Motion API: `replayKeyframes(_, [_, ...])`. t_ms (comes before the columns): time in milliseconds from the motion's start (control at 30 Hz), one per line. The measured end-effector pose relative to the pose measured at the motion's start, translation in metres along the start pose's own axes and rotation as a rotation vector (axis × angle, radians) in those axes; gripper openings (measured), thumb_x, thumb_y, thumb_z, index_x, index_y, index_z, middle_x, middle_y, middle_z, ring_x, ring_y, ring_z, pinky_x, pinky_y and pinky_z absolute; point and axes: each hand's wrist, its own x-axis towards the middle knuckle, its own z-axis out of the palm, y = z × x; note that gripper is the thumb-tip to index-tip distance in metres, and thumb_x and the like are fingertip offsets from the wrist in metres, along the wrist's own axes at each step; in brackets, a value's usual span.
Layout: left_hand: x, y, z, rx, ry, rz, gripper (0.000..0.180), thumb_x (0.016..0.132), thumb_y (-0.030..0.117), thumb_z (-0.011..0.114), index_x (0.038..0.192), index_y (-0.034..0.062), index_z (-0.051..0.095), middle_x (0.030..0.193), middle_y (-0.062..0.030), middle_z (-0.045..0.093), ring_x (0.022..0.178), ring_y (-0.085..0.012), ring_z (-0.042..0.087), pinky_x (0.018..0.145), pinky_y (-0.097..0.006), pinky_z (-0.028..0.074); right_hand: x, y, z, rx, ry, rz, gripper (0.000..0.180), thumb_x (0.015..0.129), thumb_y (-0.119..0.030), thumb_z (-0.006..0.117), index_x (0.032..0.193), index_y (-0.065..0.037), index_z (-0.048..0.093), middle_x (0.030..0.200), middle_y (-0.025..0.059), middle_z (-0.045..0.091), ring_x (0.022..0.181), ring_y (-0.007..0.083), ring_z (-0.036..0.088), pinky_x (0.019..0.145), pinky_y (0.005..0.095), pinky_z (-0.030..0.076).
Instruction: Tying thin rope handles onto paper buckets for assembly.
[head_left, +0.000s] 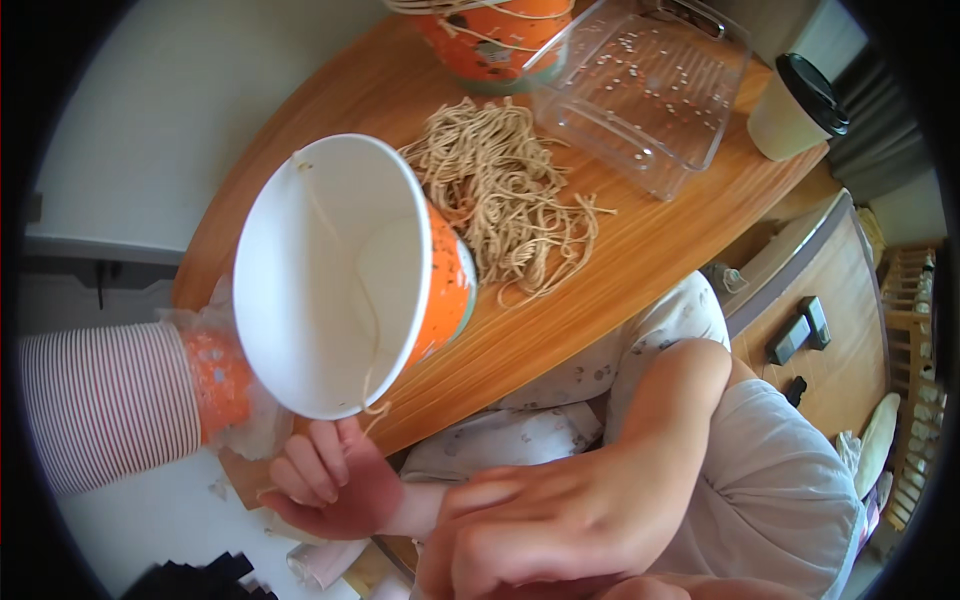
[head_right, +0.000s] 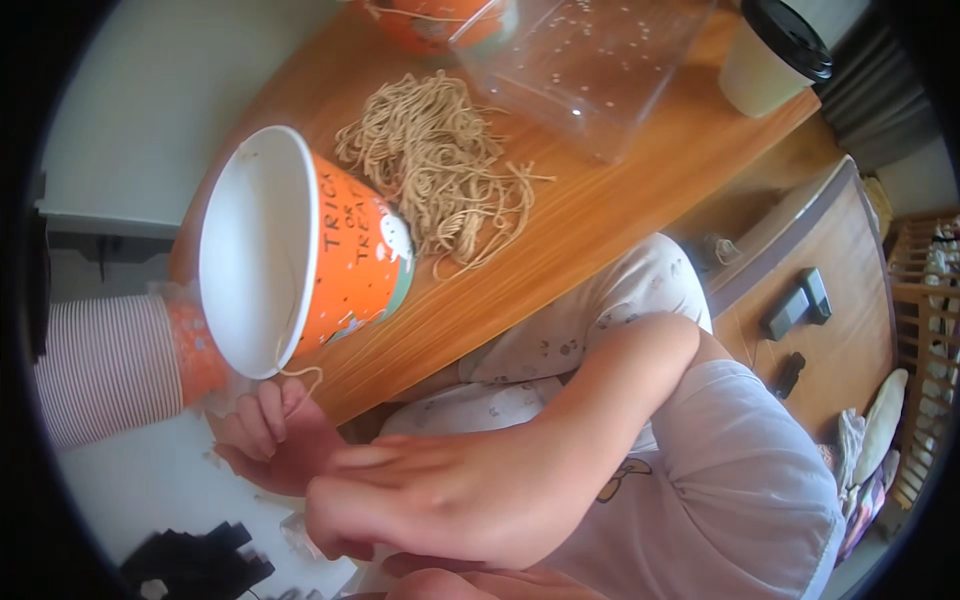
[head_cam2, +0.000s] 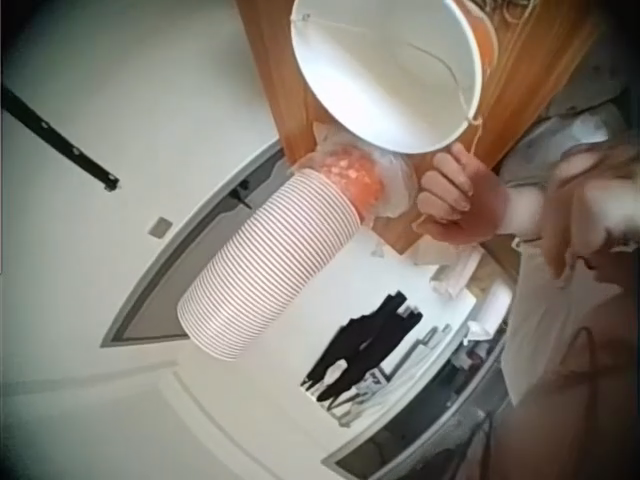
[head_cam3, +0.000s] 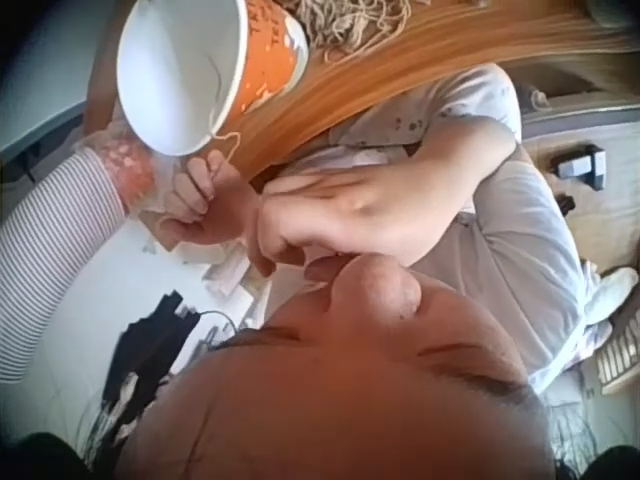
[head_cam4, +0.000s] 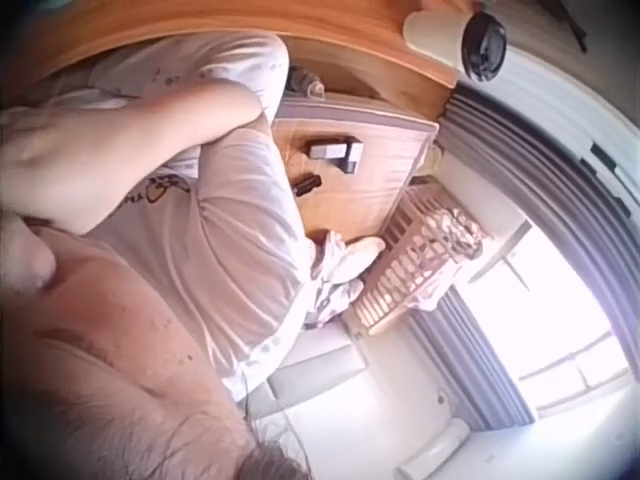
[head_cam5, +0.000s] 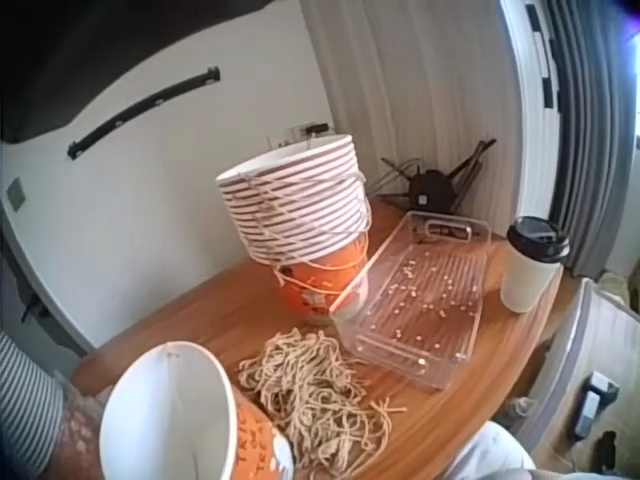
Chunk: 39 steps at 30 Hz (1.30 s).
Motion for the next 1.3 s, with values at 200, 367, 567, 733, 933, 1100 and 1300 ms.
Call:
replayKeyframes(200, [-0.006,0.006,-0.005,0.005,-0.028,0.007,0.048,0.103,0.043,0.036,0.062,0.0187,0.036,0.062,0.0038,0.041,0.067,-0.0120,0.038,0.079,-0.037,0.031,0.001,0.007,0.012,0.214,-0.010,-0.071,0.019,0.089,-0.007,0.051,0.103,-0.002,0.040,0.096,0.0111,0.047,0.085,0.0281,0.047,0.076,0.0379,0.040])
replayKeyframes(367, [-0.008,0.001,-0.007,0.195,0.011,0.108,0.044,0.101,0.034,0.036,0.062,0.0156,0.037,0.061,-0.0003,0.040,0.069,-0.0184,0.041,0.077,-0.039,0.033,0.011,-0.004,-0.004,0.420,-0.037,-0.020,0.011,0.091,-0.016,0.055,0.086,-0.008,0.049,0.091,0.0133,0.059,0.070,0.0216,0.050,0.069,0.0349,0.046])
replayKeyframes(567, [-0.020,-0.016,0.007,0.752,-0.194,-0.035,0.040,0.093,0.030,0.045,0.059,0.0091,0.041,0.065,-0.0084,0.054,0.070,-0.0217,0.047,0.072,-0.037,0.036,0.008,-0.005,-0.023,-0.645,0.274,-0.130,0.025,0.075,-0.013,0.068,0.090,-0.012,0.048,0.104,0.0237,0.063,0.087,0.0256,0.056,0.074,0.0368,0.041])
replayKeyframes(733, [-0.028,-0.011,0.016,0.658,-0.201,-0.340,0.039,0.095,0.031,0.044,0.065,0.0056,0.050,0.069,-0.0074,0.057,0.073,-0.0229,0.051,0.075,-0.036,0.036,0.022,0.001,-0.016,-0.987,0.175,0.027,0.030,0.080,-0.008,0.070,0.106,-0.008,0.055,0.110,0.0143,0.065,0.090,0.0234,0.055,0.082,0.0365,0.040])
replayKeyframes(933, [-0.025,-0.009,0.019,0.579,-0.240,-0.279,0.033,0.097,0.026,0.045,0.090,-0.0005,0.063,0.071,-0.0049,0.056,0.072,-0.0201,0.050,0.071,-0.035,0.037,0.021,0.011,-0.009,-0.764,0.220,0.121,0.036,0.077,-0.001,0.076,0.110,-0.008,0.064,0.100,0.0019,0.067,0.086,0.0196,0.058,0.078,0.0335,0.045])
replayKeyframes(1100, [-0.023,-0.010,0.009,0.549,-0.342,-0.320,0.032,0.099,0.025,0.044,0.096,-0.0015,0.062,0.071,-0.0049,0.054,0.068,-0.0182,0.050,0.068,-0.033,0.039,0.018,0.011,-0.015,-0.772,0.223,0.127,0.035,0.074,-0.001,0.080,0.105,-0.008,0.066,0.095,0.0027,0.067,0.080,0.0193,0.059,0.073,0.0322,0.047])
replayKeyframes(1300, [-0.031,-0.012,0.007,0.663,-0.213,-0.328,0.021,0.099,0.018,0.051,0.096,-0.0004,0.060,0.068,-0.0040,0.052,0.064,-0.0126,0.046,0.062,-0.027,0.038,0.019,0.021,-0.015,-0.939,0.331,-0.037,0.041,0.070,-0.006,0.085,0.103,-0.009,0.059,0.085,-0.0018,0.067,0.072,0.0159,0.054,0.065,0.0289,0.043])
